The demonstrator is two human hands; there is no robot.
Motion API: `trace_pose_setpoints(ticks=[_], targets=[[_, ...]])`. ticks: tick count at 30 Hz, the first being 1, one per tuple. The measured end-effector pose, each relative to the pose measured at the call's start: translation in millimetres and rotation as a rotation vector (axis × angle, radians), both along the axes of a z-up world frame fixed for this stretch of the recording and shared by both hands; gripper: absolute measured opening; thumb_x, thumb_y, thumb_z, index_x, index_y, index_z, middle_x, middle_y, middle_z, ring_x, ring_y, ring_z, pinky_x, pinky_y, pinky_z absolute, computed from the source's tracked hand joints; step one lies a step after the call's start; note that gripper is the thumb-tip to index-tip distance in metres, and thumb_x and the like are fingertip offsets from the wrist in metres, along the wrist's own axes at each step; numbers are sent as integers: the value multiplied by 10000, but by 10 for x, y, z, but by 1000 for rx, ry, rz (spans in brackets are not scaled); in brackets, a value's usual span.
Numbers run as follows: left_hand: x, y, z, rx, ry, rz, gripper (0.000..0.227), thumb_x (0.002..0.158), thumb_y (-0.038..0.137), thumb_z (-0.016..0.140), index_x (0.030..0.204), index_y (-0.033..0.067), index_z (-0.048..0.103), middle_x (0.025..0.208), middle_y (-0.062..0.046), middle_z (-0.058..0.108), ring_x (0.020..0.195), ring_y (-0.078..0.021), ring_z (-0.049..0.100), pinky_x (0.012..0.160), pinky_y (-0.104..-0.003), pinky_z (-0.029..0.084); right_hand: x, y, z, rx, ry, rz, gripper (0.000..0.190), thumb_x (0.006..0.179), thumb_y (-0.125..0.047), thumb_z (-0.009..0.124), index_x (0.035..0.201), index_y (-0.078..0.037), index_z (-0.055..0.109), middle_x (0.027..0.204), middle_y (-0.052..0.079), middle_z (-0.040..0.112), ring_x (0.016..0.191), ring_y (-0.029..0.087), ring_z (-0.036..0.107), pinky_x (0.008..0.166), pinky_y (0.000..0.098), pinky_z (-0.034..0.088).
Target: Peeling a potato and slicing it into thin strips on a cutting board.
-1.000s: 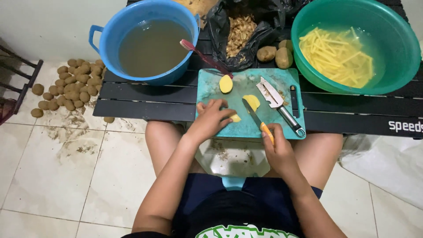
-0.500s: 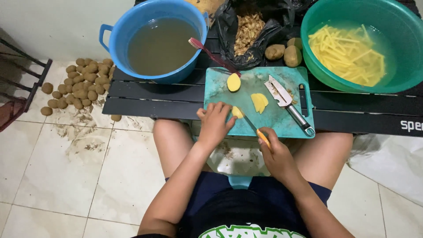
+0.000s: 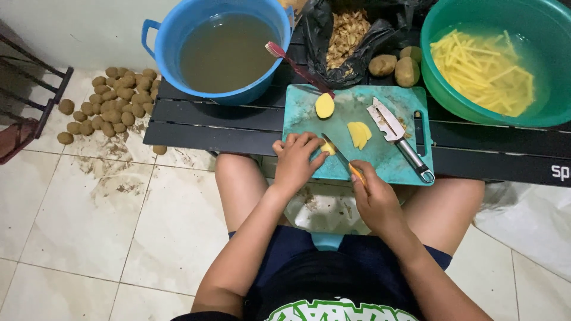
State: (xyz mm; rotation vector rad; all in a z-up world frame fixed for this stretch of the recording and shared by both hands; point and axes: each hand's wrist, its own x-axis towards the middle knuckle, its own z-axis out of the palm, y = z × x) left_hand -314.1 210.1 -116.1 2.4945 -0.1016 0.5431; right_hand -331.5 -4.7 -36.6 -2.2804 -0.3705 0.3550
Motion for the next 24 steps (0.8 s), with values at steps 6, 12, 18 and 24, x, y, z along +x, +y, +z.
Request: trace_pose_setpoints(ticks=[6,12,18,24], targets=[[-21,-28,80,14,11,18,174,995,307,687,1114,182,668,1057,20,591,1030,-223,508,867,-476,275,16,3,-22,6,-3,12,343,1090,-213,456,1417,-147,538,1277,215,698,1160,429,675,918,577,569],[-70,-48,226,-11,12,-8,227,971,276,723,1121,109,685,1082,-46,637,1051,-269,545,861,-494,331,44,58,128,-29,-74,89,365,1076,-115,448,1433,-69,508,1334,258,657,1210,466,635,962,662,536],[-22,-48,88,-37,27,-10,211,983,272,702,1114,107,678,1075,-58,631,1043,-281,537,873,-480,363,224,44,20,-294,41,179,451,1079,-257,351,1528,-254,391,1449,42,602,1331,270,585,1073,483,528],[26,-50,-41,-4,59,7,253,990,304,686,1137,100,659,1105,-54,601,1075,-284,507,919,-570,309,82,-245,-65,-285,-225,224,442,1062,-177,455,1503,-151,469,1306,164,675,1163,391,665,892,566,602]])
